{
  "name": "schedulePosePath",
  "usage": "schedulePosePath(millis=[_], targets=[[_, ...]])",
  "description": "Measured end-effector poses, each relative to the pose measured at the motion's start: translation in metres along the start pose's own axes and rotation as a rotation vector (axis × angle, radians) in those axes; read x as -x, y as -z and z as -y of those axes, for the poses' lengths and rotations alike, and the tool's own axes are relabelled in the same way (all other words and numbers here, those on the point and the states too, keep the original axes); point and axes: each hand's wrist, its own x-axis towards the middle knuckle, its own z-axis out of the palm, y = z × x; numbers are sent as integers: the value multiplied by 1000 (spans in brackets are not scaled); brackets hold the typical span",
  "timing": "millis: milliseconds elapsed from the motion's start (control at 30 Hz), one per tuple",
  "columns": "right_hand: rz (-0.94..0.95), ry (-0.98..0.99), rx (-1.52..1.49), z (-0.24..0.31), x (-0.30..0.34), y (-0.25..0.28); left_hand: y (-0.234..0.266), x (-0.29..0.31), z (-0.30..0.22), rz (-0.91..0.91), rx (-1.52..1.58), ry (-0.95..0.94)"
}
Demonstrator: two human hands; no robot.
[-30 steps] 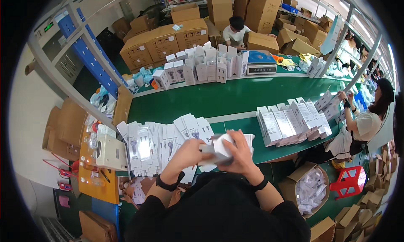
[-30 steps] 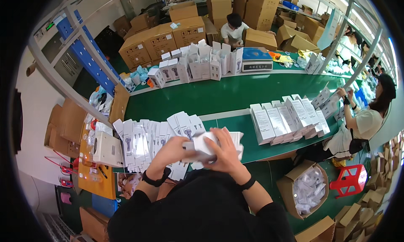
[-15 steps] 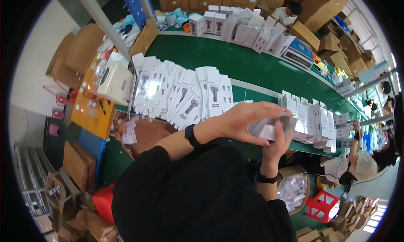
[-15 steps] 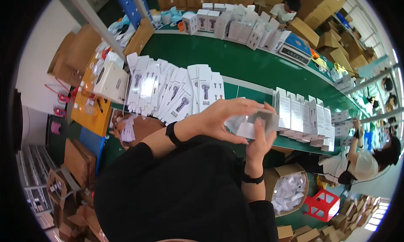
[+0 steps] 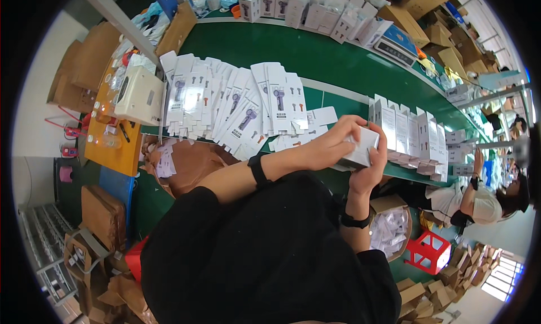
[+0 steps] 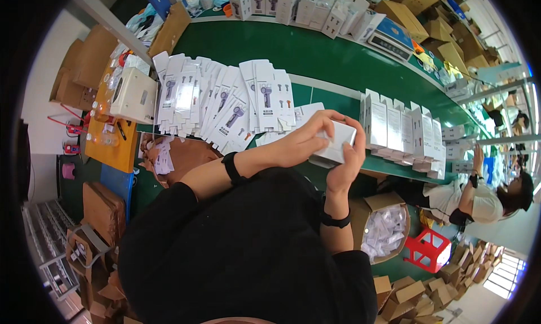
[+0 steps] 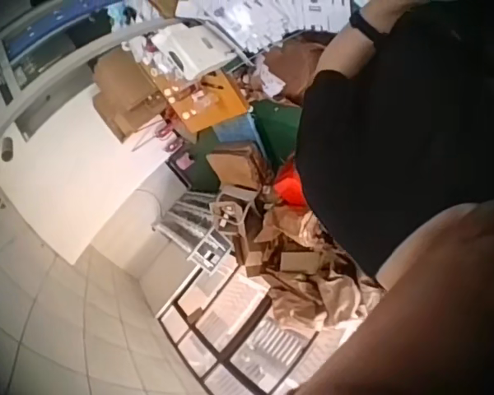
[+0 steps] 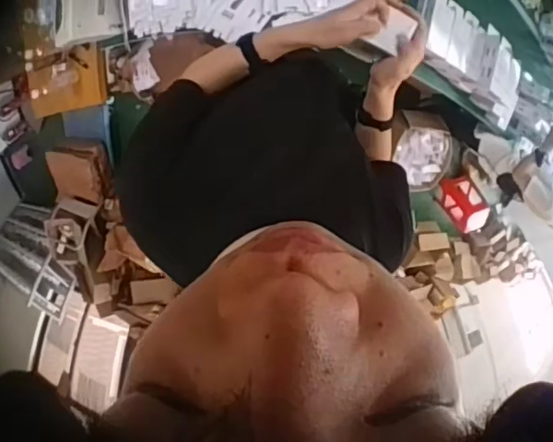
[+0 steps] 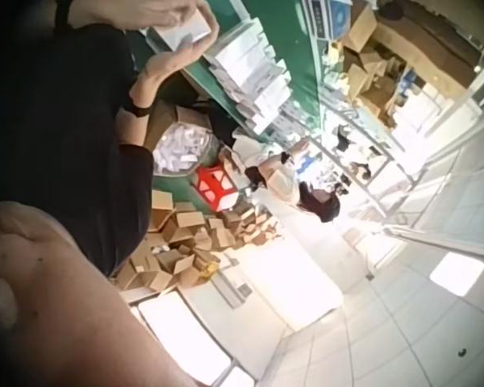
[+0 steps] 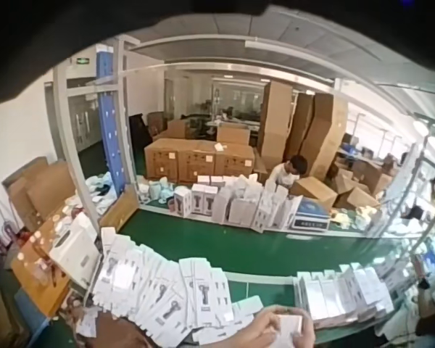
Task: The worker is folding white product boxes and inserting items and paperwork into them on a factory assembly line.
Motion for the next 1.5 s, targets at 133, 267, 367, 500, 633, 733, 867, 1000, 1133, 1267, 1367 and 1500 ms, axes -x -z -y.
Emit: schedulePosePath(millis=[133,267,367,500,633,733,867,1000,1133,1267,1367,1500], targets=[[-22,-55,272,10,3,-10,2,4,-1,-10,184,228],[17,-24,494,8,0,-11,12,4,12,37,78,217],[6,-162,165,9,-2,-8,22,10,-1,19,63,67],[92,14,487,26,3,-11,42,15,5,91,-301,117],[168,310,1044,12,-14,14,59,22,73,-17,-702,-383],[-76,278,1148,-25,-70,105,78,42,119,-13,-1080,17],[-292,411,1194,-47,-114,235,98,97,153,145,-1387,469],[-360,400,1483,-63,-117,282,113,124,183,124,-1301,360],[-258,433,1509,-87,-95,224,114,140,166,78,-1389,160],[204,569,1309,-90,-42,123,91,93,75,-208,-1333,-115],[347,605,986,-65,-12,28,57,62,14,-449,-824,-149],[348,514,714,-59,-6,-23,46,44,-54,-363,-382,230]])
